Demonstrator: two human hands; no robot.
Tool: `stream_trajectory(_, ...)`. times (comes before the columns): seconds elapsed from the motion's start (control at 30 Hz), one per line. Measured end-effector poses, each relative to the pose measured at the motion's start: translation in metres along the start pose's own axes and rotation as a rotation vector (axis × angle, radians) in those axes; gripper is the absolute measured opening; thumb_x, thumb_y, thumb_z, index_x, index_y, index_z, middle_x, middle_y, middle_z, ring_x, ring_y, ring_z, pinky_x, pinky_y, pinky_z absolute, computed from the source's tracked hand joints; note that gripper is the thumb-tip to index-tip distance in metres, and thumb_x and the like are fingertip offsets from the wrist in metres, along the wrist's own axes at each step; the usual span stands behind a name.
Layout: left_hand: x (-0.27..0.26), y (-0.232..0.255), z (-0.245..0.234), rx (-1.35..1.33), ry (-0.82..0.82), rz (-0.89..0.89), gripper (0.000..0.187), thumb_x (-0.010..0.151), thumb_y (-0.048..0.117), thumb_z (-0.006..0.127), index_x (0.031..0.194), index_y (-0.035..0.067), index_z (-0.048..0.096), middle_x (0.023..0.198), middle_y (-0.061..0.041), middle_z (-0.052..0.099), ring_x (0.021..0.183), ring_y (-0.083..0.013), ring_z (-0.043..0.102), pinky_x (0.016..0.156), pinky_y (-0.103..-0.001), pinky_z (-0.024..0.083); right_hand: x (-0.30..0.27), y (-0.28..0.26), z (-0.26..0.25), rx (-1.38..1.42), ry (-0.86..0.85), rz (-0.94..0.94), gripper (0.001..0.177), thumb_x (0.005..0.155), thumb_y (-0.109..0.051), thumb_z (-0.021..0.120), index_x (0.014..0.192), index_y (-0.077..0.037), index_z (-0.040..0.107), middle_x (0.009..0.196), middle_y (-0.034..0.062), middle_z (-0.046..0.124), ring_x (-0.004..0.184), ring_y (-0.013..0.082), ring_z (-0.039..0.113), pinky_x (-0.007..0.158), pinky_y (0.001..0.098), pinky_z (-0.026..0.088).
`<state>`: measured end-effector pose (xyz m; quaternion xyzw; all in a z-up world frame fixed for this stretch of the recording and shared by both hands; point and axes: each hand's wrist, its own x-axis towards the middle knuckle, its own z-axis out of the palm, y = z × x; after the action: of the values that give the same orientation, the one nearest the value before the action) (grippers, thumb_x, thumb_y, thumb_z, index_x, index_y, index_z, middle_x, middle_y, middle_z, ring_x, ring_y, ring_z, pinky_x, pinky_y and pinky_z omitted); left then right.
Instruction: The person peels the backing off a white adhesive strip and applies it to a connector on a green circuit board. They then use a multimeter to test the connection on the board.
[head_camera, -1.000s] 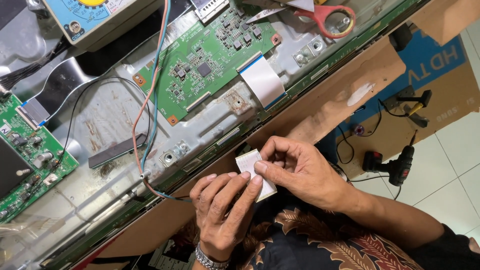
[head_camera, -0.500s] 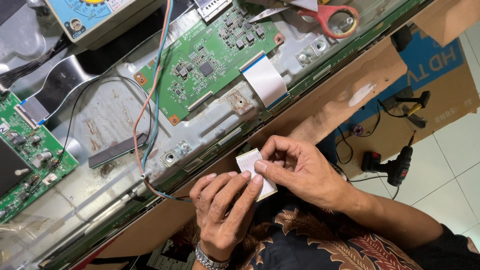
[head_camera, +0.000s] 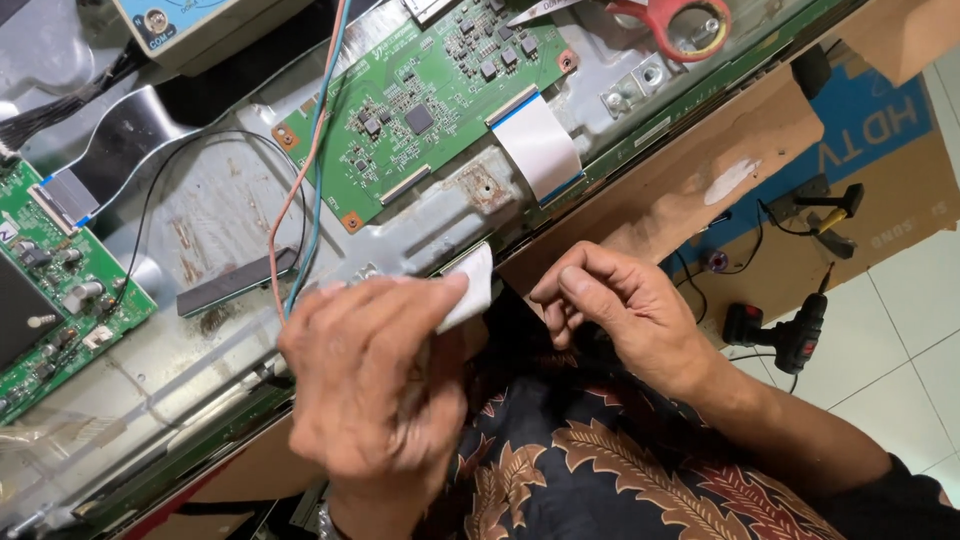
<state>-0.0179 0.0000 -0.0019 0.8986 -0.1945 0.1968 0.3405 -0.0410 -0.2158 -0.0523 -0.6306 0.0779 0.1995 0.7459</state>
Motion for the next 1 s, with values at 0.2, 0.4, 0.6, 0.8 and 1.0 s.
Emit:
stream_trajectory(0.2, 0.024, -0.007, 0.003, -0.084, -0.114, -0.048, 0.013, 0.103, -0.006, 0.067, 0.112, 0.003, 0.069, 0.107, -0.007, 0.073, 0.099, -0.0265, 0.071, 0.105, -0.048, 0.052, -0.007, 0.001, 0.001, -0.07, 0.019, 0.009, 0.03, 0.106, -0.022, 0.051, 0.103, 0.0, 0.071, 0.08, 0.0071, 0.068, 0.072, 0.0117, 0.065, 0.068, 0.0232, 0.057)
stream_trajectory(0.4, 0.028, -0.001, -0.005, -0.152, -0.084, -0.149, 0.016, 0.099, -0.013, 0.073, 0.109, -0.001, 0.071, 0.104, -0.011, 0.074, 0.098, -0.0269, 0.073, 0.096, -0.037, 0.058, -0.007, 0.0, 0.001, -0.099, 0.017, 0.027, 0.029, 0.106, -0.021, 0.051, 0.103, -0.001, 0.071, 0.078, 0.0064, 0.068, 0.073, 0.0104, 0.065, 0.067, 0.0224, 0.057)
stream_trajectory(0.6, 0.024, -0.004, -0.008, -0.181, -0.117, -0.134, 0.011, 0.099, -0.006, 0.069, 0.108, 0.0, 0.07, 0.101, -0.01, 0.073, 0.1, -0.0302, 0.07, 0.103, -0.041, 0.056, -0.007, -0.012, 0.002, -0.171, 0.008, -0.104, 0.025, 0.105, -0.019, 0.053, 0.106, -0.001, 0.07, 0.086, 0.0075, 0.071, 0.078, 0.0115, 0.068, 0.075, 0.0216, 0.061)
stream_trajectory(0.8, 0.023, -0.008, -0.003, -0.141, -0.138, -0.008, 0.023, 0.098, -0.015, 0.058, 0.11, 0.002, 0.068, 0.102, -0.011, 0.071, 0.094, -0.0249, 0.07, 0.105, -0.05, 0.055, -0.002, -0.021, -0.005, -0.315, 0.099, -0.071, 0.026, 0.104, -0.024, 0.054, 0.104, -0.004, 0.071, 0.082, 0.0051, 0.071, 0.075, 0.0114, 0.072, 0.074, 0.0227, 0.061)
stream_trajectory(1.0, 0.025, -0.006, -0.002, -0.111, -0.172, -0.035, 0.022, 0.098, -0.012, 0.057, 0.11, 0.004, 0.069, 0.101, -0.009, 0.071, 0.093, -0.0236, 0.069, 0.107, -0.05, 0.052, 0.002, -0.02, -0.007, -0.298, 0.086, -0.052, 0.026, 0.104, -0.024, 0.054, 0.104, -0.004, 0.071, 0.083, 0.0048, 0.074, 0.077, 0.0114, 0.073, 0.076, 0.0223, 0.062)
